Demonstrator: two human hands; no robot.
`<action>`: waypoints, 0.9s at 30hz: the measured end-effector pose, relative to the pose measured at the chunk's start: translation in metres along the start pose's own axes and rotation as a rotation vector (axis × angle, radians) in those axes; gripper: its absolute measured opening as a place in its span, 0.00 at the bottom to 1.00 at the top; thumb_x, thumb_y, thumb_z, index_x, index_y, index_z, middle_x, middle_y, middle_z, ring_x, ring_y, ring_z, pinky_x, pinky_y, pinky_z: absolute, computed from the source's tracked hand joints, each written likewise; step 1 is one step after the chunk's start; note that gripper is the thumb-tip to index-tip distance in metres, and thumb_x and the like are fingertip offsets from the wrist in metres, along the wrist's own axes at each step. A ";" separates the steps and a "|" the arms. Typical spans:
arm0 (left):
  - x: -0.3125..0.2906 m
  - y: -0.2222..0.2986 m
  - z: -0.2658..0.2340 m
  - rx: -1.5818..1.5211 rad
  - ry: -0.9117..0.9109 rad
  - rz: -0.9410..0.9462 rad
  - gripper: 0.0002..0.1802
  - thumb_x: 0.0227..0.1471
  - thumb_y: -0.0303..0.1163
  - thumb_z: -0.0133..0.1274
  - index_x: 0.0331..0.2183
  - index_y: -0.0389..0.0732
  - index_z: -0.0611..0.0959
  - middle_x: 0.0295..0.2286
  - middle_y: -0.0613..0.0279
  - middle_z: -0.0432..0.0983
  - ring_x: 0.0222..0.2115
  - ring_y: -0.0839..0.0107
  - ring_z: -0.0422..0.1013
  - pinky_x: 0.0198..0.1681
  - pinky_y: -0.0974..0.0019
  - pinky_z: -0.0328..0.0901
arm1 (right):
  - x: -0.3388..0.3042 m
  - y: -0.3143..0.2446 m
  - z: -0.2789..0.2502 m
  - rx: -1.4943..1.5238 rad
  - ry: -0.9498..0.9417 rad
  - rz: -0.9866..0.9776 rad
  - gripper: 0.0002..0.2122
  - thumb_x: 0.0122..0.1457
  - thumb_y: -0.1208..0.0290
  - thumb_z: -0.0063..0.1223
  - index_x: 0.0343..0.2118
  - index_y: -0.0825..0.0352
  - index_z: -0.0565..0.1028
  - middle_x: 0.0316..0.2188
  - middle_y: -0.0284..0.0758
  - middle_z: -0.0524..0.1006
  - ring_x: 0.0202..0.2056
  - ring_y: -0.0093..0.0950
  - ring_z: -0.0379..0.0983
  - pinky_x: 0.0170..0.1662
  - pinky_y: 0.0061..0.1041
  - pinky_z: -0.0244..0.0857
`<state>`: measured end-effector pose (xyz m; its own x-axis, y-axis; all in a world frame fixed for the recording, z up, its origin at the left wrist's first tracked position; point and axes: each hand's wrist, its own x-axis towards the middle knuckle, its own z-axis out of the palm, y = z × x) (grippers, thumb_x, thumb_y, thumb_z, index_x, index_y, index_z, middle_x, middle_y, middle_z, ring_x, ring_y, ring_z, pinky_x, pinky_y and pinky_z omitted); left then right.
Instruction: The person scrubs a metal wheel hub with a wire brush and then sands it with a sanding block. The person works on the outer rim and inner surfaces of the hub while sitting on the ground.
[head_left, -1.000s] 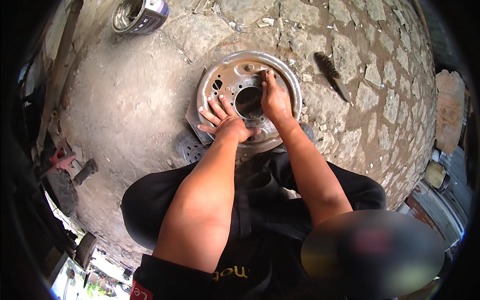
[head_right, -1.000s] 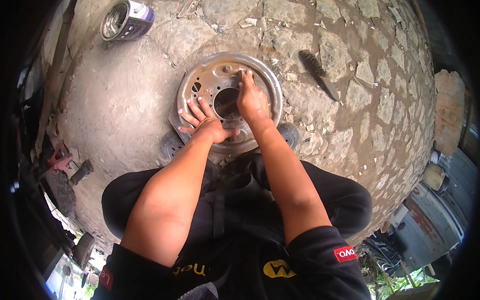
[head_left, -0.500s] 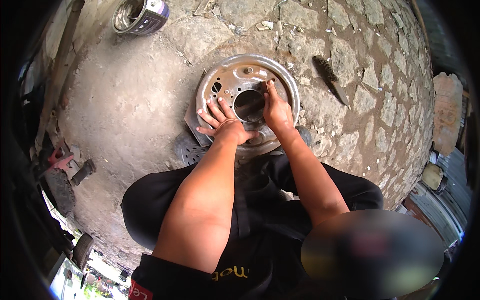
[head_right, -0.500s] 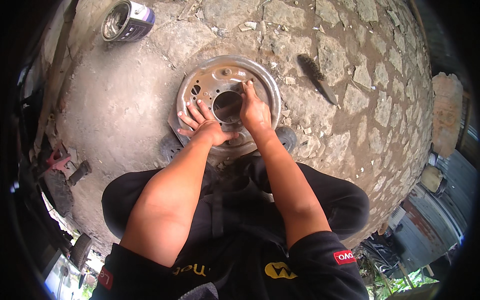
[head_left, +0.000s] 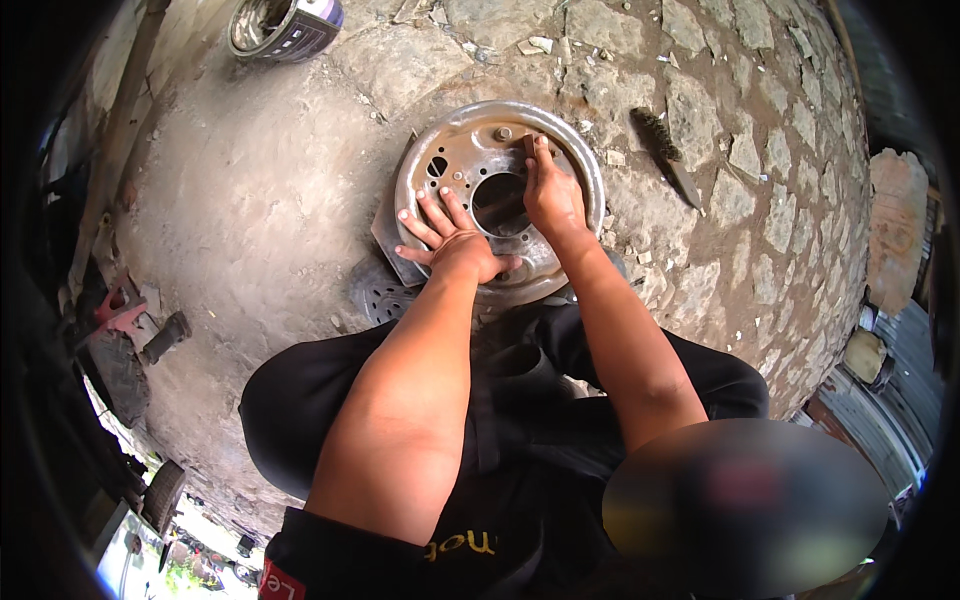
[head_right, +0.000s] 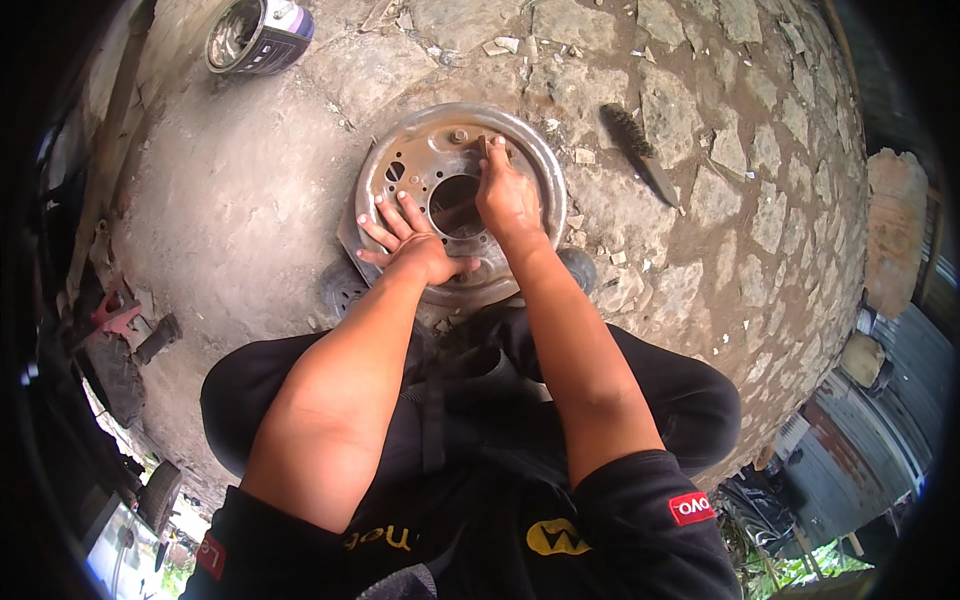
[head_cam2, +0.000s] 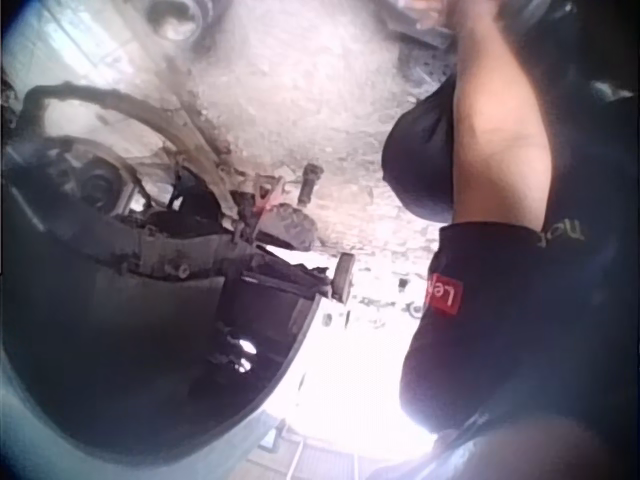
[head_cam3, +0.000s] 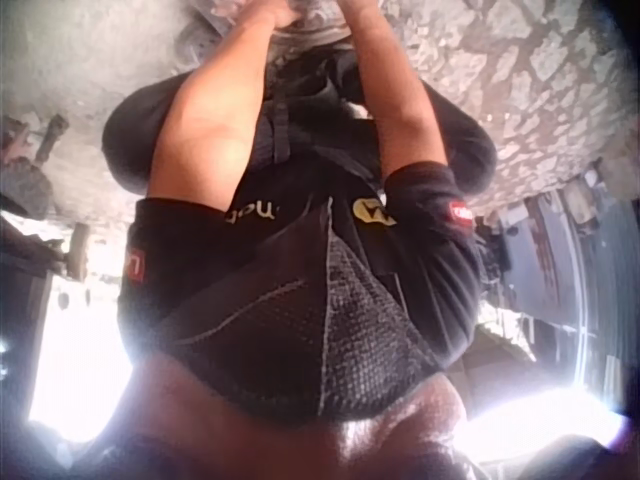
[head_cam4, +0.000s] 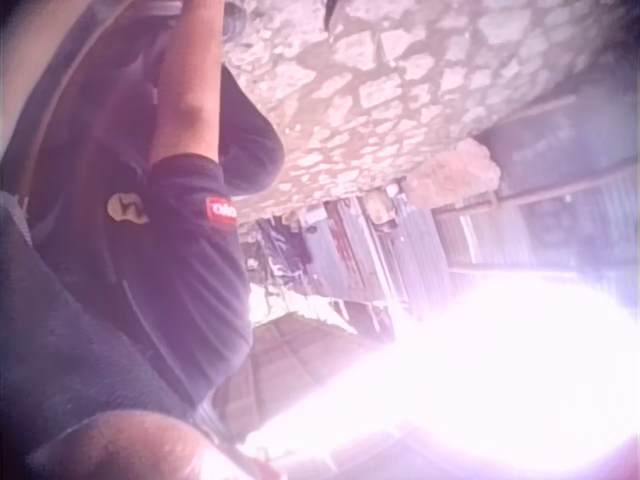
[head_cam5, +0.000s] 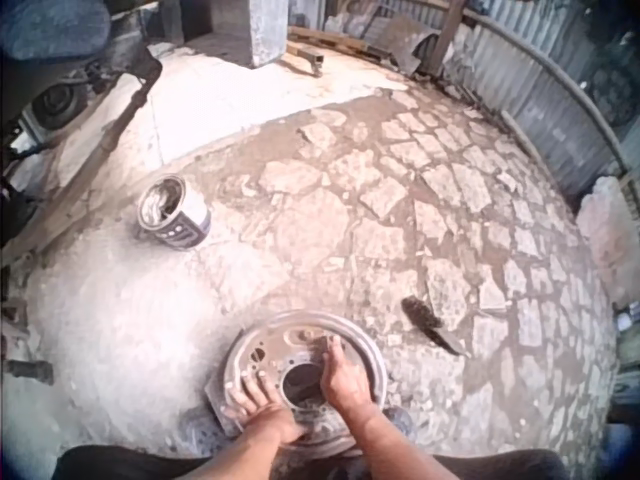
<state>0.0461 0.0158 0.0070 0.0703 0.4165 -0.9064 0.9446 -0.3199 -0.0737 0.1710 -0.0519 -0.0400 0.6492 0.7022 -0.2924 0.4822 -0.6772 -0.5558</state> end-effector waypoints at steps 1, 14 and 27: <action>-0.001 -0.002 0.000 -0.010 0.000 -0.001 0.92 0.32 0.72 0.71 0.68 0.41 0.19 0.68 0.39 0.06 0.67 0.30 0.08 0.63 0.17 0.28 | -0.003 0.003 0.002 -0.011 -0.002 0.008 0.21 0.71 0.63 0.40 0.65 0.59 0.66 0.43 0.56 0.80 0.42 0.58 0.77 0.47 0.55 0.68; -0.002 -0.003 -0.002 -0.041 -0.023 -0.002 0.92 0.33 0.71 0.71 0.67 0.42 0.19 0.67 0.41 0.04 0.66 0.30 0.08 0.63 0.17 0.28 | -0.023 0.005 -0.011 -0.036 -0.111 0.056 0.22 0.71 0.62 0.39 0.67 0.57 0.65 0.49 0.54 0.78 0.47 0.57 0.76 0.52 0.51 0.68; -0.002 -0.001 -0.003 -0.019 -0.020 0.003 0.92 0.33 0.71 0.71 0.67 0.41 0.18 0.67 0.40 0.04 0.66 0.29 0.07 0.63 0.18 0.27 | -0.012 0.006 -0.008 -0.039 -0.052 0.022 0.21 0.71 0.62 0.41 0.65 0.56 0.66 0.55 0.49 0.76 0.49 0.54 0.76 0.53 0.51 0.69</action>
<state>0.0457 0.0178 0.0099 0.0674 0.3984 -0.9147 0.9503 -0.3051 -0.0629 0.1709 -0.0664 -0.0333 0.6286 0.6971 -0.3448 0.4919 -0.6997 -0.5181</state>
